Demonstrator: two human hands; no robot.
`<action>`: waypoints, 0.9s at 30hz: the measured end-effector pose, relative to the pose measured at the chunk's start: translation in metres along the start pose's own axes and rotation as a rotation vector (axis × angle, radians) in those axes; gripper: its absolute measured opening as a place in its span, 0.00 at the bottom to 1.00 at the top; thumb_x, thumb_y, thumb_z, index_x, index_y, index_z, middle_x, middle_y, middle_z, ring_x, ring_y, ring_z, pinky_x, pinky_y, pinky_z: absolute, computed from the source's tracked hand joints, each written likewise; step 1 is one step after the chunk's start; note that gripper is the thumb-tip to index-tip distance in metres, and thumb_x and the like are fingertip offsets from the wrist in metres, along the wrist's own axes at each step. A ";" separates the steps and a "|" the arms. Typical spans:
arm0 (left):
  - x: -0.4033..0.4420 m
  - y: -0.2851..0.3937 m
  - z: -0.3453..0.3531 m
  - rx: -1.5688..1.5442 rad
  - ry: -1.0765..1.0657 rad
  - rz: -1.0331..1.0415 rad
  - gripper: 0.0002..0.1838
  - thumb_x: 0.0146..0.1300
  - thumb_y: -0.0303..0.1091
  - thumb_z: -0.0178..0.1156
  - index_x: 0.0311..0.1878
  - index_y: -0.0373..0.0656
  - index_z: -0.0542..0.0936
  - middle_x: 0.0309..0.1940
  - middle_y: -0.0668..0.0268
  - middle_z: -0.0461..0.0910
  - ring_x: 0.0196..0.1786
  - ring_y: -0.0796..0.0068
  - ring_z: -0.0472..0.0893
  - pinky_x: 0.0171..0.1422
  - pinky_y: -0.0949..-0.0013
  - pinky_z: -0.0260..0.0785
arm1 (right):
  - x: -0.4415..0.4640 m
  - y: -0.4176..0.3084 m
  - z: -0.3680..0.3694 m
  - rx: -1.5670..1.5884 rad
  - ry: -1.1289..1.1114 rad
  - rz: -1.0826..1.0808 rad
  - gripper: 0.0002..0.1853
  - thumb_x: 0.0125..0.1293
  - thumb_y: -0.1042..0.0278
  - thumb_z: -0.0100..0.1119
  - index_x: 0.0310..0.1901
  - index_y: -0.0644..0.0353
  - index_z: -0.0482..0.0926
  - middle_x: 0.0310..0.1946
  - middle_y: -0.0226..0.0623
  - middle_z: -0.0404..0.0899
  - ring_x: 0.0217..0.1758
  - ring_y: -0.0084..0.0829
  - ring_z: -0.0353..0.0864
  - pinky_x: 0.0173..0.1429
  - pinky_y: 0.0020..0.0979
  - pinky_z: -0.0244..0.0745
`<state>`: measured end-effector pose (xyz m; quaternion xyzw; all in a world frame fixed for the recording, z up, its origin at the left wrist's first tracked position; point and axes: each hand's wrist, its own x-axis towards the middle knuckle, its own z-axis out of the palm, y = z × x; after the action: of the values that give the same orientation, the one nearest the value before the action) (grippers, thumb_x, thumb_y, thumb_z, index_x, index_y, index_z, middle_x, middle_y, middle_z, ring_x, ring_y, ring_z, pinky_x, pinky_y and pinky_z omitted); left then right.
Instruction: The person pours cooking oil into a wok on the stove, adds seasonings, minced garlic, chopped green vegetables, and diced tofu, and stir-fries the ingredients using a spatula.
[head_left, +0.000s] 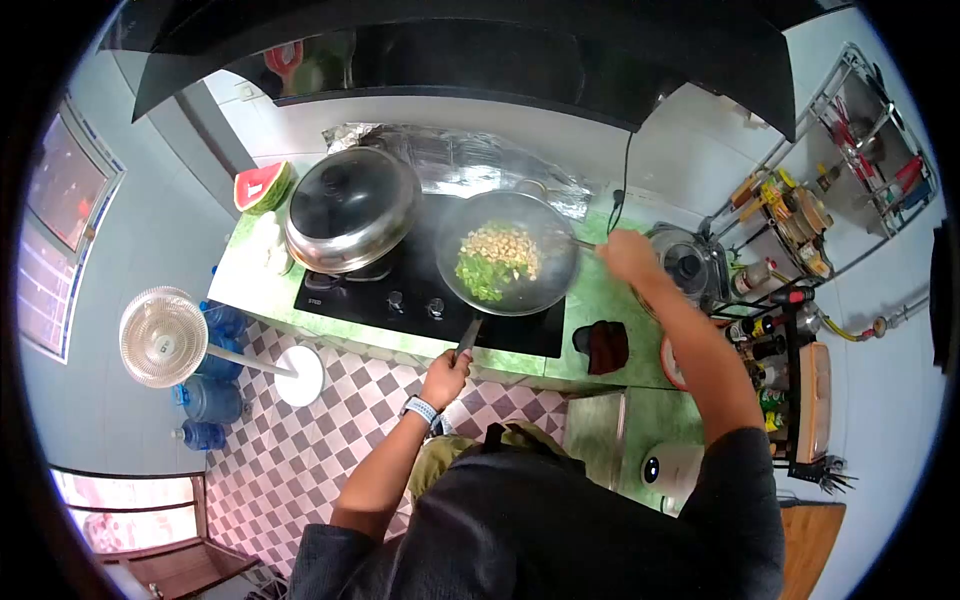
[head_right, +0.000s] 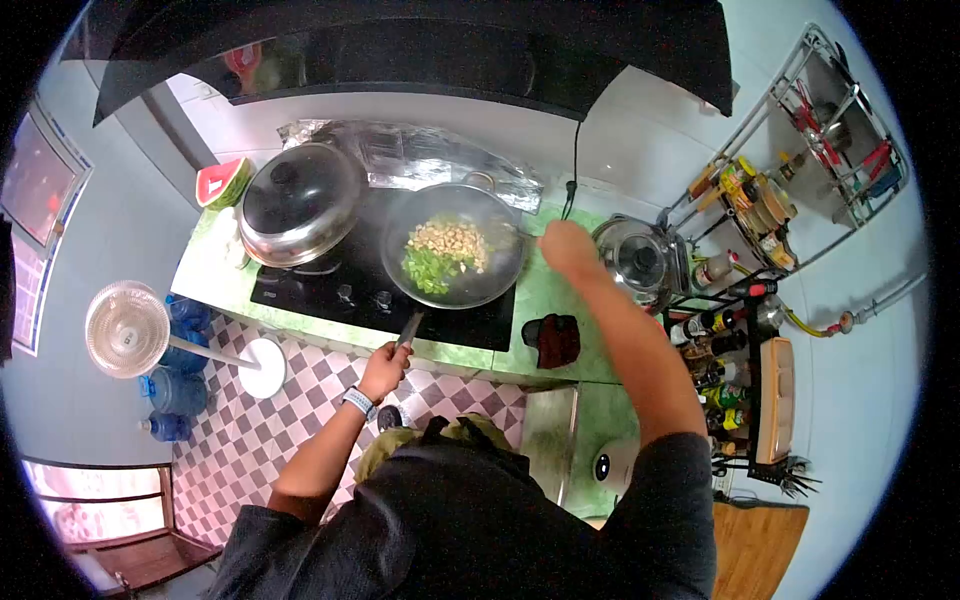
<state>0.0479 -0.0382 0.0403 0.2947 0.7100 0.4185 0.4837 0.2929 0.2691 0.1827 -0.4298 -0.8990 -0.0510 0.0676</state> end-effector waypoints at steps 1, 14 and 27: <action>-0.001 0.000 0.001 0.023 0.014 0.004 0.21 0.73 0.47 0.54 0.43 0.35 0.81 0.25 0.64 0.80 0.25 0.75 0.76 0.32 0.68 0.70 | 0.026 0.014 0.017 0.009 0.001 -0.006 0.20 0.68 0.53 0.60 0.32 0.64 0.83 0.23 0.47 0.80 0.26 0.45 0.84 0.29 0.43 0.78; 0.001 0.004 0.007 0.242 0.062 0.030 0.22 0.73 0.49 0.52 0.39 0.34 0.78 0.26 0.56 0.82 0.31 0.60 0.83 0.39 0.59 0.73 | 0.096 -0.035 0.058 0.237 -0.439 -0.171 0.18 0.68 0.54 0.59 0.34 0.64 0.85 0.30 0.44 0.84 0.22 0.39 0.82 0.30 0.41 0.77; 0.009 0.005 -0.001 -0.075 -0.151 -0.065 0.18 0.74 0.49 0.52 0.45 0.40 0.75 0.26 0.70 0.72 0.21 0.82 0.70 0.18 0.74 0.60 | -0.081 -0.126 -0.025 -0.185 0.130 -0.048 0.06 0.60 0.72 0.58 0.31 0.59 0.85 0.30 0.44 0.84 0.33 0.41 0.87 0.34 0.37 0.82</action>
<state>0.0433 -0.0283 0.0410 0.2836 0.6645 0.4054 0.5600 0.2472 0.1244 0.1893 -0.4081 -0.8943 -0.1630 0.0847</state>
